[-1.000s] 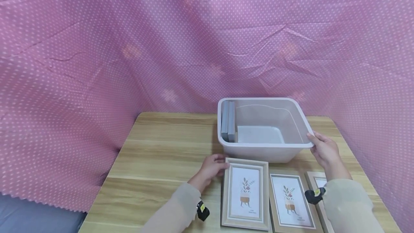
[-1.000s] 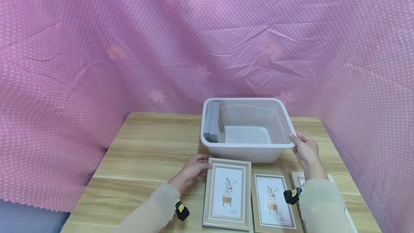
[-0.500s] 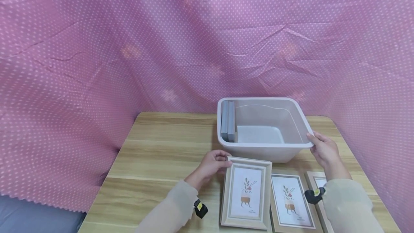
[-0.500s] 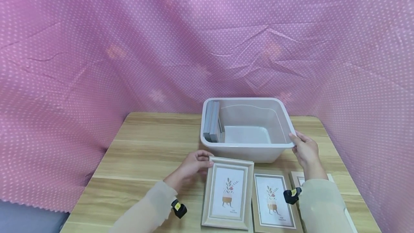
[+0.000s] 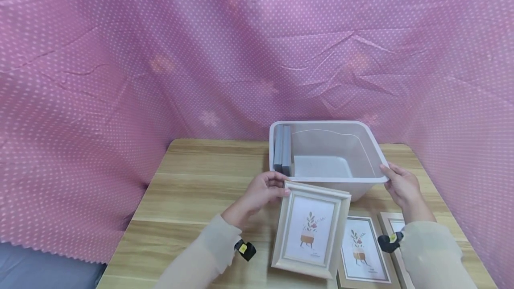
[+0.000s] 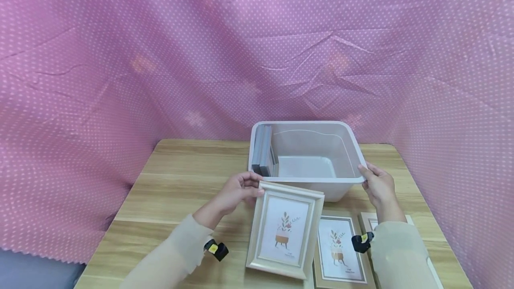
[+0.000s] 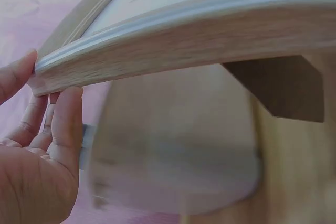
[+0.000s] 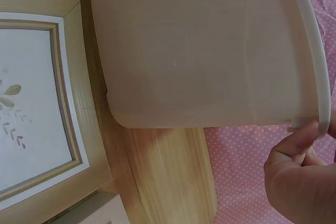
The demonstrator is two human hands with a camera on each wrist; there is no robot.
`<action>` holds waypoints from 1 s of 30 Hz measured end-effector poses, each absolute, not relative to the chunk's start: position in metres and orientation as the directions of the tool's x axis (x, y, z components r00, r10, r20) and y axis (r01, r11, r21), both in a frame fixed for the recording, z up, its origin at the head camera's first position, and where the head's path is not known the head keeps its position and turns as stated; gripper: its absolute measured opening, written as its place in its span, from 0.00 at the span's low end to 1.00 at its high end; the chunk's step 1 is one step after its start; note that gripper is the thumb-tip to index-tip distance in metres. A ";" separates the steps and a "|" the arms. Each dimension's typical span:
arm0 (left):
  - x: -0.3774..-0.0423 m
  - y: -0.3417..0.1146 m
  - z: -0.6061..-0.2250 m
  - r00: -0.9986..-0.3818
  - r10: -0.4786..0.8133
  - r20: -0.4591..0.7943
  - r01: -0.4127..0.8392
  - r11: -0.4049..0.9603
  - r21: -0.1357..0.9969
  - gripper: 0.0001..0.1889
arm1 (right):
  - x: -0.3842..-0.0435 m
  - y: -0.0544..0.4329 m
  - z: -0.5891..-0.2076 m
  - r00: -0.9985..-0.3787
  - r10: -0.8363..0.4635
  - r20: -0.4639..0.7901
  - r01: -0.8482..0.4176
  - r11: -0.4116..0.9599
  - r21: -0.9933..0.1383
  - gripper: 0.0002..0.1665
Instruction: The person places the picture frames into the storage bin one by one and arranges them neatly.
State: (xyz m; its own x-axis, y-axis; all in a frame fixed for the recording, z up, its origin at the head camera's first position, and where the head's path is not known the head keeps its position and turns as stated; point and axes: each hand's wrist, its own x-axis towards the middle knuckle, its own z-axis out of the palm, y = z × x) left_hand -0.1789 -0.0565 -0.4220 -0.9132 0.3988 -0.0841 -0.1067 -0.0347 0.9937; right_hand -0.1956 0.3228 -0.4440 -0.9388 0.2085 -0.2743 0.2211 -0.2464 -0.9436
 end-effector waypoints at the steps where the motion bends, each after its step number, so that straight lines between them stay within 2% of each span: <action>1: -0.180 -0.057 -0.415 -0.911 0.408 -0.066 -0.091 -0.042 0.995 0.16 | -0.195 0.323 -0.444 -0.939 0.208 -0.275 0.222 -0.246 -0.944 0.38; 6: -0.188 -0.061 -0.383 -0.909 0.416 0.037 -0.009 -0.107 0.994 0.16 | -0.195 0.322 -0.442 -0.932 0.219 -0.287 0.245 -0.201 -0.949 0.44; 12: -0.195 -0.061 -0.349 -0.934 0.334 0.127 0.063 -0.197 0.978 0.15 | -0.195 0.322 -0.442 -0.928 0.232 -0.290 0.252 -0.181 -0.951 0.45; 23: -0.200 -0.042 -0.317 -0.978 0.052 0.202 0.170 -0.357 0.918 0.14 | -0.195 0.321 -0.442 -0.920 0.237 -0.313 0.271 -0.192 -0.943 0.46; 30: -0.199 -0.029 -0.317 -0.966 -0.124 0.228 0.259 -0.405 0.877 0.13 | -0.194 0.322 -0.443 -0.927 0.228 -0.296 0.249 -0.213 -0.945 0.47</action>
State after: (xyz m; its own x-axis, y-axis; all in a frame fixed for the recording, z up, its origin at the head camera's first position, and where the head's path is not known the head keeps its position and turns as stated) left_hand -0.1994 -0.0288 -0.3166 -0.9657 -0.1242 0.2282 0.2593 -0.4053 0.8766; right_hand -0.1943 0.3217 -0.4428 -0.9275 0.2285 -0.2959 0.2489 -0.2133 -0.9448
